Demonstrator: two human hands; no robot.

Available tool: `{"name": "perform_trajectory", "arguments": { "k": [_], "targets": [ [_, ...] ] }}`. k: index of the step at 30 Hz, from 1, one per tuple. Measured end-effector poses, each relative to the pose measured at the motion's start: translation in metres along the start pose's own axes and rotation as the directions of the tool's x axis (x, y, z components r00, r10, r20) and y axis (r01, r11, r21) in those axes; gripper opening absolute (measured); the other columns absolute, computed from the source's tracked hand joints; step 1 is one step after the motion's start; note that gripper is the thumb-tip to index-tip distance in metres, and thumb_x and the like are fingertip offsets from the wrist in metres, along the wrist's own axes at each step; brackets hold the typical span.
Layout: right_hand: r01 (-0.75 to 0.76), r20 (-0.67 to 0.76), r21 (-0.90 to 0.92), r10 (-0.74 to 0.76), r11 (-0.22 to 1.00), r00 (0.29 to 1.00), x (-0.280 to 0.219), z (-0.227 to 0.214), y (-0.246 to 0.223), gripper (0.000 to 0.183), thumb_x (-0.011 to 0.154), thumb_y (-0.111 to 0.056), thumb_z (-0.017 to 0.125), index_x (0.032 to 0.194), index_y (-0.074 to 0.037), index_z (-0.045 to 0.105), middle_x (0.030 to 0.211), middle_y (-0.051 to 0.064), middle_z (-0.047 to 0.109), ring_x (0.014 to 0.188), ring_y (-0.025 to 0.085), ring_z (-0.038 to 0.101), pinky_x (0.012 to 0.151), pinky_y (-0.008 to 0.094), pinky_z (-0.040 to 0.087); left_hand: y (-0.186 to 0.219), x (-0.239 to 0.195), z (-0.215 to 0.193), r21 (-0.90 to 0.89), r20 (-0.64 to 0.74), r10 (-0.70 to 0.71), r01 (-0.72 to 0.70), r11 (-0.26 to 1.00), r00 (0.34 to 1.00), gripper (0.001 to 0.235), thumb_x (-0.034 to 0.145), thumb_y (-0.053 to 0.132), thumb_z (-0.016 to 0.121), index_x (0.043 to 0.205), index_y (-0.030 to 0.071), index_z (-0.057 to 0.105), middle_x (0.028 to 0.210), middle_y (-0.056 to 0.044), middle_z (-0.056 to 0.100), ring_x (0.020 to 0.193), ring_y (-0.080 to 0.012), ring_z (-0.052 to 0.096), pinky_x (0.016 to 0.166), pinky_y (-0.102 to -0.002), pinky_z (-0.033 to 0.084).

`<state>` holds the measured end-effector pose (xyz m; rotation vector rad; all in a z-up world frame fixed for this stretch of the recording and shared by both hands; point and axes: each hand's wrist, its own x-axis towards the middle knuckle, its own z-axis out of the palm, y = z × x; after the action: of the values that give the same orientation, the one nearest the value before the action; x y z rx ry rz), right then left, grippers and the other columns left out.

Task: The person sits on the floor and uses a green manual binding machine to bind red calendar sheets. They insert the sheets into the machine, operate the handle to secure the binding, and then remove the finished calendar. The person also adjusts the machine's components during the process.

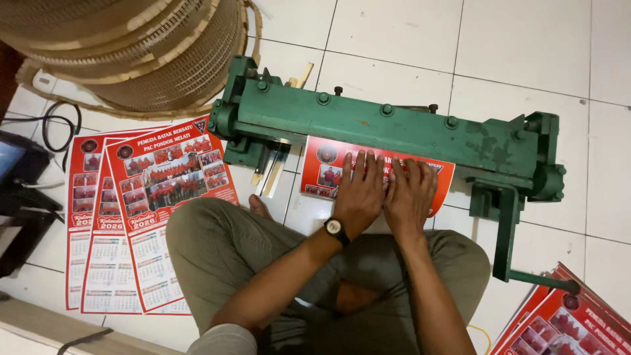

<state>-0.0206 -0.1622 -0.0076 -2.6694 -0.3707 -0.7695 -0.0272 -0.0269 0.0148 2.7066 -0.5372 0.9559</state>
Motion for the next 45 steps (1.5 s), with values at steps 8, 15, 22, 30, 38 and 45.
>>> {"name": "perform_trajectory", "arguments": {
  "k": [8, 15, 22, 30, 38, 45],
  "targets": [
    [-0.022, -0.041, 0.103, 0.027, 0.994, 0.999, -0.008, -0.005, 0.030, 0.033, 0.104, -0.026, 0.063, 0.131, -0.010, 0.070, 0.127, 0.011, 0.062, 0.128, 0.037, 0.049, 0.117, 0.057, 0.030, -0.005, 0.001, 0.013, 0.011, 0.050, 0.018, -0.018, 1.000, 0.999, 0.047, 0.099, 0.024, 0.058, 0.133, -0.008, 0.062, 0.123, -0.028, 0.064, 0.118, -0.0507, 0.061, 0.117, -0.067, 0.037],
    [-0.631, -0.598, -0.134, 0.445, 0.764, 0.666, -0.076, -0.150, 0.064, 0.071, 0.080, 0.022, 0.074, 0.140, 0.010, 0.037, 0.139, 0.029, 0.040, 0.130, 0.050, 0.038, 0.110, 0.062, 0.029, -0.008, -0.003, 0.009, 0.068, 0.247, -0.005, -0.013, 0.998, 0.969, 0.058, 0.109, 0.037, 0.049, 0.150, -0.004, 0.046, 0.140, -0.022, 0.060, 0.132, -0.0455, 0.054, 0.119, -0.062, 0.037],
    [-0.079, 0.235, 0.963, 0.945, -0.259, -0.228, -0.123, -0.155, 0.112, 0.057, 0.092, -0.029, 0.076, 0.142, -0.011, 0.055, 0.122, 0.012, 0.064, 0.119, 0.022, 0.069, 0.104, 0.032, 0.070, -0.006, 0.005, -0.002, 0.157, 0.119, 0.031, -0.050, 0.986, 0.992, 0.054, 0.106, 0.040, 0.061, 0.141, -0.002, 0.060, 0.133, -0.018, 0.066, 0.124, -0.0412, 0.062, 0.111, -0.057, 0.047],
    [-0.606, -0.009, 0.447, 0.681, 0.657, 0.732, -0.067, -0.057, 0.079, 0.037, 0.101, -0.007, 0.073, 0.135, -0.002, 0.058, 0.115, 0.020, 0.064, 0.104, 0.037, 0.064, 0.096, 0.048, 0.048, -0.003, 0.008, 0.001, 0.096, -0.011, -0.002, 0.003, 0.995, 1.000, 0.046, 0.102, 0.029, 0.060, 0.133, -0.005, 0.064, 0.118, -0.025, 0.067, 0.112, -0.0464, 0.065, 0.108, -0.060, 0.049],
    [-0.648, 0.333, 0.760, 0.826, 0.051, 0.455, -0.009, -0.020, 0.047, 0.024, 0.098, -0.024, 0.076, 0.097, -0.001, 0.070, 0.077, 0.011, 0.072, 0.065, 0.019, 0.072, 0.058, 0.031, 0.058, -0.003, 0.006, -0.004, 0.037, -0.044, -0.023, 0.024, 0.999, 0.999, 0.049, 0.102, 0.032, 0.062, 0.136, -0.004, 0.063, 0.122, -0.024, 0.066, 0.116, -0.0459, 0.064, 0.111, -0.064, 0.043],
    [-0.589, 0.261, 0.808, 0.890, 0.010, 0.374, -0.015, -0.001, 0.050, 0.019, 0.097, -0.019, 0.075, 0.097, -0.001, 0.070, 0.076, 0.009, 0.072, 0.064, 0.018, 0.072, 0.058, 0.029, 0.059, -0.003, -0.004, -0.010, -0.002, -0.052, -0.114, 0.114, 0.994, 0.992, 0.052, 0.104, 0.042, 0.055, 0.143, 0.009, 0.061, 0.139, -0.021, 0.061, 0.133, -0.0451, 0.055, 0.114, -0.070, 0.036]
  ]
}}
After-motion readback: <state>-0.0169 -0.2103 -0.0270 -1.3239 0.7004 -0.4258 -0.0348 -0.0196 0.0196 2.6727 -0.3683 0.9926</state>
